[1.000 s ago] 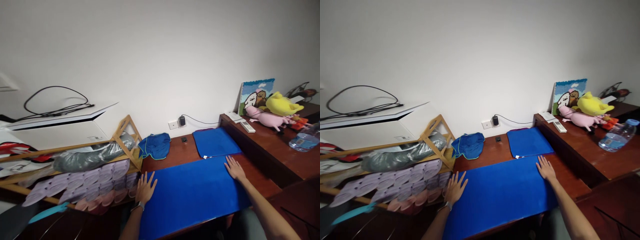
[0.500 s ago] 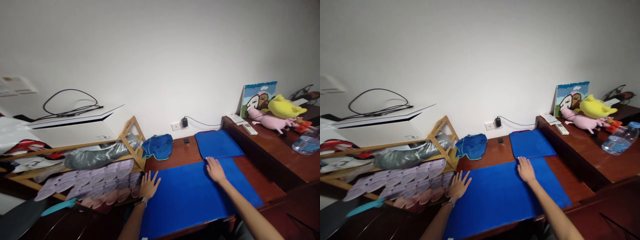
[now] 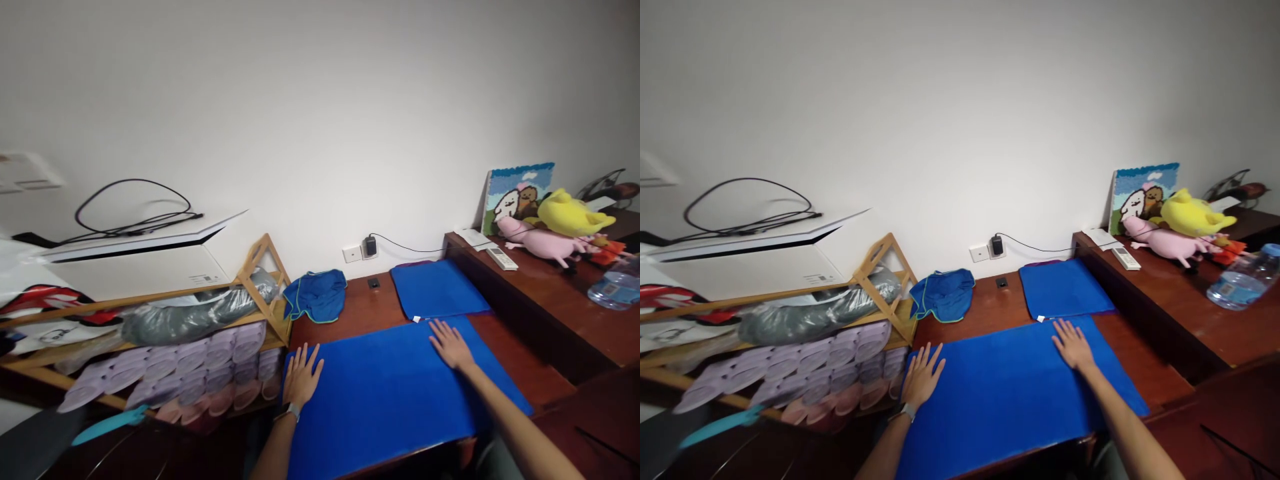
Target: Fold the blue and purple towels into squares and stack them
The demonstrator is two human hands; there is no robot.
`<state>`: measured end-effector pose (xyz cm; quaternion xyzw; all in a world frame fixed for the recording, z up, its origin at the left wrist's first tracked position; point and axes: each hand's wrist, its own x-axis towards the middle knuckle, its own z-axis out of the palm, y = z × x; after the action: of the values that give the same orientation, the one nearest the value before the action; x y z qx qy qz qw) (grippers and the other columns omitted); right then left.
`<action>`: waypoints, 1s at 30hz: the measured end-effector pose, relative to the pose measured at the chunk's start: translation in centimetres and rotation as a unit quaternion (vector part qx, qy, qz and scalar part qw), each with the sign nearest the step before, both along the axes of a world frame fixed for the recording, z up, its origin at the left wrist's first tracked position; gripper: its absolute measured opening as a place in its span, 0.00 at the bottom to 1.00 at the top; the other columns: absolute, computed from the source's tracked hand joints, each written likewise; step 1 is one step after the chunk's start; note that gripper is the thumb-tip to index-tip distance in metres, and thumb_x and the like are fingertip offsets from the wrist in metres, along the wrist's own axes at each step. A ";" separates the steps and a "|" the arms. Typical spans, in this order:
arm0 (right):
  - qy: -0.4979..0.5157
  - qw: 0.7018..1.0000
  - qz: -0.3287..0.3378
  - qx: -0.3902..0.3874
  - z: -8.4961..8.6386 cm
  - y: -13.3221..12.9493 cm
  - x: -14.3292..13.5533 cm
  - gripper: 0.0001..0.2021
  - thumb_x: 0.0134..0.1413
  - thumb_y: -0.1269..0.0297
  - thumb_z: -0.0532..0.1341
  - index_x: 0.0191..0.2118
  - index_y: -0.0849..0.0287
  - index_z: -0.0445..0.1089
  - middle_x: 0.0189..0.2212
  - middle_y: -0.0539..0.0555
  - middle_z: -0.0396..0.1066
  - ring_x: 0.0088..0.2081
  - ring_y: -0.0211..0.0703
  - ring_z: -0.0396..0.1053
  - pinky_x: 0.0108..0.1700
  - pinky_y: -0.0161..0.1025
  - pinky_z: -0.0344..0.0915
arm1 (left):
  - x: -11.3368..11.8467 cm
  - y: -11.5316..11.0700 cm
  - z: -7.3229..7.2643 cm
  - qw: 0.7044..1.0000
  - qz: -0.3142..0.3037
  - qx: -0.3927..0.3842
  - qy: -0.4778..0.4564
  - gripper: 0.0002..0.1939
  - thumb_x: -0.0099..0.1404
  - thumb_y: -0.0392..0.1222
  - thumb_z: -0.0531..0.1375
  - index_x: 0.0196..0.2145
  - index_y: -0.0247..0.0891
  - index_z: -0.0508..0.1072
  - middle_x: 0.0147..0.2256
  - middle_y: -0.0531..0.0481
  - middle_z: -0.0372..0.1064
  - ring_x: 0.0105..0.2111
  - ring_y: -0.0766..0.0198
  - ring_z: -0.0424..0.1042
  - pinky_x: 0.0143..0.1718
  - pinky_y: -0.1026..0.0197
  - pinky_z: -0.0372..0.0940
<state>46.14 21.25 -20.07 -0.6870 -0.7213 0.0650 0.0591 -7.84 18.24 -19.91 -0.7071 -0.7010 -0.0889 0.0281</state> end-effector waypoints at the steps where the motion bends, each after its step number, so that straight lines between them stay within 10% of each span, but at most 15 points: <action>1: -0.014 0.999 -0.039 -0.006 -0.4 0.0 2.5 0.33 0.72 0.47 0.41 0.77 0.51 0.48 0.76 0.53 0.46 0.76 0.51 0.42 0.75 0.58 0.42 | 0.2 0.0 0.1 1.000 0.001 0.001 0.001 0.31 0.77 0.60 0.47 0.73 0.51 0.58 0.74 0.43 0.51 0.73 0.45 0.51 0.71 0.39 0.48; 5: -0.041 0.995 -0.090 -0.013 -1.4 0.1 7.9 0.35 0.71 0.48 0.40 0.77 0.54 0.46 0.77 0.55 0.44 0.77 0.52 0.41 0.74 0.57 0.45 | 0.7 -0.1 0.4 1.000 0.006 -0.001 0.004 0.31 0.77 0.60 0.47 0.73 0.52 0.58 0.74 0.43 0.51 0.74 0.44 0.50 0.72 0.39 0.48; 11: -0.035 0.993 -0.106 -0.049 0.9 0.1 6.6 0.35 0.71 0.48 0.40 0.77 0.59 0.45 0.77 0.55 0.42 0.77 0.53 0.40 0.75 0.57 0.41 | 0.5 0.1 1.6 0.999 0.013 -0.044 -0.008 0.32 0.77 0.60 0.46 0.73 0.51 0.56 0.75 0.45 0.48 0.74 0.45 0.48 0.72 0.38 0.48; 16: 0.020 0.997 0.004 0.081 3.1 -3.3 -3.2 0.33 0.74 0.51 0.39 0.76 0.61 0.49 0.75 0.59 0.48 0.76 0.55 0.43 0.75 0.59 0.40 | 5.2 -1.7 2.6 0.998 -0.064 0.009 -0.022 0.30 0.79 0.55 0.45 0.73 0.46 0.57 0.74 0.43 0.51 0.74 0.48 0.50 0.72 0.39 0.47; 20: 0.081 0.976 0.174 0.102 2.4 -8.3 -15.4 0.31 0.75 0.50 0.41 0.76 0.56 0.51 0.75 0.55 0.49 0.75 0.51 0.47 0.75 0.55 0.45 | 12.6 -5.2 2.0 0.979 -0.195 0.037 -0.050 0.29 0.80 0.51 0.46 0.75 0.51 0.52 0.75 0.48 0.49 0.74 0.53 0.50 0.73 0.42 0.49; 23: 0.099 0.970 0.207 0.079 1.6 -10.5 -18.9 0.30 0.75 0.52 0.43 0.76 0.55 0.51 0.74 0.55 0.51 0.75 0.50 0.48 0.75 0.55 0.47 | 15.7 -7.2 1.4 0.974 -0.219 0.016 -0.057 0.29 0.80 0.50 0.45 0.75 0.51 0.52 0.74 0.47 0.52 0.73 0.53 0.52 0.72 0.41 0.50; 26: 0.077 0.982 0.162 0.053 1.0 -10.8 -14.2 0.30 0.74 0.51 0.44 0.76 0.54 0.51 0.74 0.55 0.51 0.75 0.51 0.48 0.74 0.58 0.46 | 15.8 -7.6 1.2 0.976 -0.211 0.002 -0.057 0.28 0.80 0.52 0.45 0.74 0.52 0.53 0.74 0.47 0.52 0.73 0.52 0.52 0.72 0.40 0.50; 30: 0.020 1.000 0.012 0.021 -0.1 -10.5 -0.5 0.33 0.73 0.48 0.41 0.76 0.54 0.51 0.75 0.55 0.50 0.75 0.52 0.46 0.74 0.59 0.45 | 15.0 -7.3 1.2 0.976 -0.210 -0.004 -0.061 0.28 0.80 0.53 0.45 0.74 0.54 0.53 0.74 0.48 0.51 0.74 0.52 0.51 0.73 0.40 0.50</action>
<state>45.62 10.76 -20.14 -0.6758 -0.7291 0.0640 0.0876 7.15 10.99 -18.66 -0.8317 -0.5378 -0.1334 -0.0367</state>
